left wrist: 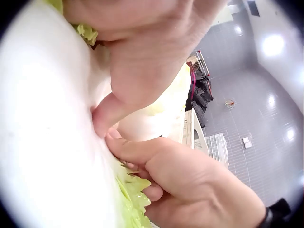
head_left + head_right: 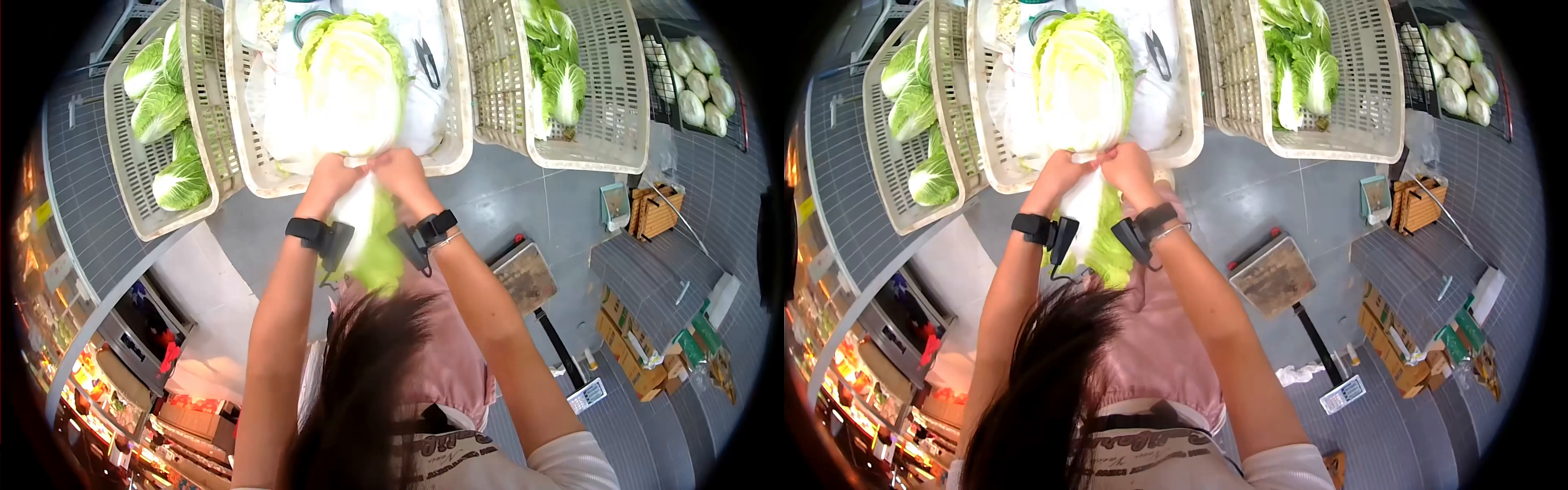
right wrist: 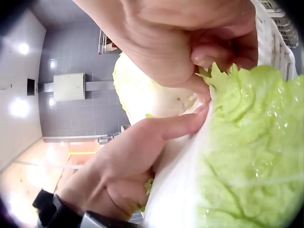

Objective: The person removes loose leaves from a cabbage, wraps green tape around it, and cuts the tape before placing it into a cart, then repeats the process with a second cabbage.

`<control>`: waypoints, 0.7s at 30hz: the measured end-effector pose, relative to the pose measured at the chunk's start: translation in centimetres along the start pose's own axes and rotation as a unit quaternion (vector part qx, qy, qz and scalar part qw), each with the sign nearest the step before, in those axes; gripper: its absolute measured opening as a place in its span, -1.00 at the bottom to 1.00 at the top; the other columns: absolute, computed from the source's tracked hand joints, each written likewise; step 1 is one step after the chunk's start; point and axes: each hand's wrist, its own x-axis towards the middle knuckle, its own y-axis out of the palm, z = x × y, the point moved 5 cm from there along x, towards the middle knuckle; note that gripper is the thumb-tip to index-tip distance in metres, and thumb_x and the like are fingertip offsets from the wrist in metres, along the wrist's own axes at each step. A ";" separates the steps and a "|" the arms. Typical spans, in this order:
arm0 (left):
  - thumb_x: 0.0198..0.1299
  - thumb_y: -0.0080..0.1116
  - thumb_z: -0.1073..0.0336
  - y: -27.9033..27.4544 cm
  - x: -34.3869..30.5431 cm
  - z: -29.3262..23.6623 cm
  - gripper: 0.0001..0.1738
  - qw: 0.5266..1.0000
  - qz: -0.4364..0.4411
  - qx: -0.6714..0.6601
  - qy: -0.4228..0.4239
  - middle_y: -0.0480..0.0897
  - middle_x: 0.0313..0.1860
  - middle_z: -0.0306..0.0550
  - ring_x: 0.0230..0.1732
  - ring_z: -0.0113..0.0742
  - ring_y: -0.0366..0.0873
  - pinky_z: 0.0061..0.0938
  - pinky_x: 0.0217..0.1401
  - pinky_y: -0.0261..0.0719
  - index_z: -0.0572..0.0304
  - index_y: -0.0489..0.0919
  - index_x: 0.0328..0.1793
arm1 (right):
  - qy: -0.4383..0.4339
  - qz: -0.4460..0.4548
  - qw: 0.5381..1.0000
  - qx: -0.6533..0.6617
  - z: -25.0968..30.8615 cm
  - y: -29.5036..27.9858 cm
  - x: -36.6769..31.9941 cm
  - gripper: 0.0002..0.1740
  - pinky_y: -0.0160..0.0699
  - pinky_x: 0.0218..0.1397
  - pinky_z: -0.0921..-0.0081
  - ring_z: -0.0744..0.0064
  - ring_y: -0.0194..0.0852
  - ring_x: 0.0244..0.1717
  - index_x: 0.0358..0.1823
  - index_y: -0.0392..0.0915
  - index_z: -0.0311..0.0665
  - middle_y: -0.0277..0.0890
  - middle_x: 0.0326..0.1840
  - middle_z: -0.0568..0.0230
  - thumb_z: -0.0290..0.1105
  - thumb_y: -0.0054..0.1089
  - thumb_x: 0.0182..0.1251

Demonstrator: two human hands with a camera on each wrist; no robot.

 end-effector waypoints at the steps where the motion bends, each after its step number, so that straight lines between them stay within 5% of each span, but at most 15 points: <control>1: 0.09 0.34 0.13 0.1 0.6 1.3 -0.54 1.000 0.002 0.003 0.020 0.71 -0.21 0.15 -0.18 -0.10 0.65 -0.34 -0.08 0.53 0.39 0.64 -0.03 | 0.017 0.014 1.000 -0.002 -0.3 0.2 0.2 -0.73 0.55 -0.17 0.18 -0.04 0.63 -0.24 -0.39 0.67 -0.26 0.64 -0.38 -0.02 -0.18 0.35 0.07; 5: 0.07 0.32 -0.05 -0.4 -1.6 -3.5 -0.42 0.994 -0.004 0.108 0.028 0.69 -0.24 0.22 -0.20 0.01 0.65 -0.27 -0.08 0.53 0.40 0.64 -0.04 | -0.011 0.020 0.998 -0.063 1.2 0.4 -0.7 -0.76 0.56 -0.15 0.17 -0.03 0.64 -0.23 -0.41 0.68 -0.25 0.63 -0.38 -0.04 -0.21 0.32 0.07; 8: 0.05 0.29 -0.17 -2.3 -1.8 0.2 -0.32 0.963 0.023 0.264 -0.039 0.68 -0.27 0.29 -0.22 0.09 0.65 -0.25 -0.12 0.54 0.44 0.63 -0.09 | -0.078 0.017 0.984 -0.158 2.5 2.6 -2.1 -0.78 0.57 -0.15 0.14 -0.05 0.62 -0.25 -0.41 0.68 -0.25 0.63 -0.38 -0.04 -0.24 0.30 0.06; 9: 0.10 0.29 -0.07 -3.2 -2.7 1.0 -0.40 0.952 -0.002 0.304 -0.021 0.65 -0.33 0.35 -0.24 0.12 0.66 -0.23 -0.15 0.54 0.49 0.62 -0.16 | -0.104 0.017 0.981 -0.164 3.1 3.7 -3.1 -0.79 0.56 -0.15 0.13 -0.06 0.62 -0.25 -0.41 0.67 -0.26 0.62 -0.38 -0.04 -0.26 0.29 0.07; 12: 0.18 0.27 0.11 -5.2 -6.4 1.0 -0.55 0.986 -0.055 0.138 0.079 0.68 -0.35 0.23 -0.30 -0.08 0.67 -0.32 -0.20 0.56 0.49 0.62 -0.14 | -0.146 0.057 0.987 -0.038 3.0 5.5 -4.1 -0.77 0.53 -0.24 0.14 -0.04 0.59 -0.29 -0.39 0.64 -0.29 0.61 -0.38 -0.04 -0.24 0.22 0.18; 14: 0.23 0.23 0.22 -5.4 -7.9 0.8 -0.65 0.999 -0.047 0.020 -0.011 0.69 -0.24 0.04 -0.27 -0.30 0.64 -0.44 -0.19 0.55 0.38 0.59 -0.02 | -0.210 0.028 0.968 0.131 2.0 5.1 -5.4 -0.68 0.50 -0.30 0.21 0.05 0.59 -0.36 -0.35 0.61 -0.31 0.60 -0.40 -0.03 -0.14 0.25 0.22; 17: 0.28 0.18 0.29 -3.7 -10.1 -0.8 -0.70 0.991 -0.046 -0.115 -0.055 0.67 -0.20 -0.14 -0.27 -0.49 0.59 -0.57 -0.21 0.53 0.31 0.57 0.07 | -0.079 0.159 0.984 0.018 -0.6 3.7 -7.9 -0.60 0.46 -0.34 0.26 0.13 0.56 -0.40 -0.30 0.59 -0.33 0.57 -0.46 0.01 -0.06 0.25 0.26; 20: 0.30 0.18 0.31 -0.8 -10.4 -2.8 -0.73 0.981 -0.042 -0.188 -0.039 0.66 -0.18 -0.17 -0.22 -0.52 0.53 -0.55 -0.15 0.53 0.30 0.60 0.04 | -0.166 0.083 0.980 -0.067 0.8 -1.0 -11.6 -0.61 0.43 -0.38 0.28 0.15 0.54 -0.43 -0.27 0.57 -0.34 0.53 -0.49 0.01 -0.08 0.26 0.27; 21: 0.28 0.18 0.35 0.3 -10.6 -4.5 -0.76 0.986 -0.025 -0.163 -0.002 0.67 -0.19 -0.18 -0.20 -0.51 0.54 -0.56 -0.13 0.52 0.28 0.61 0.02 | -0.183 0.065 0.980 0.037 0.2 -2.0 -12.1 -0.62 0.43 -0.33 0.24 0.01 0.53 -0.37 -0.24 0.56 -0.35 0.50 -0.47 -0.03 -0.11 0.26 0.28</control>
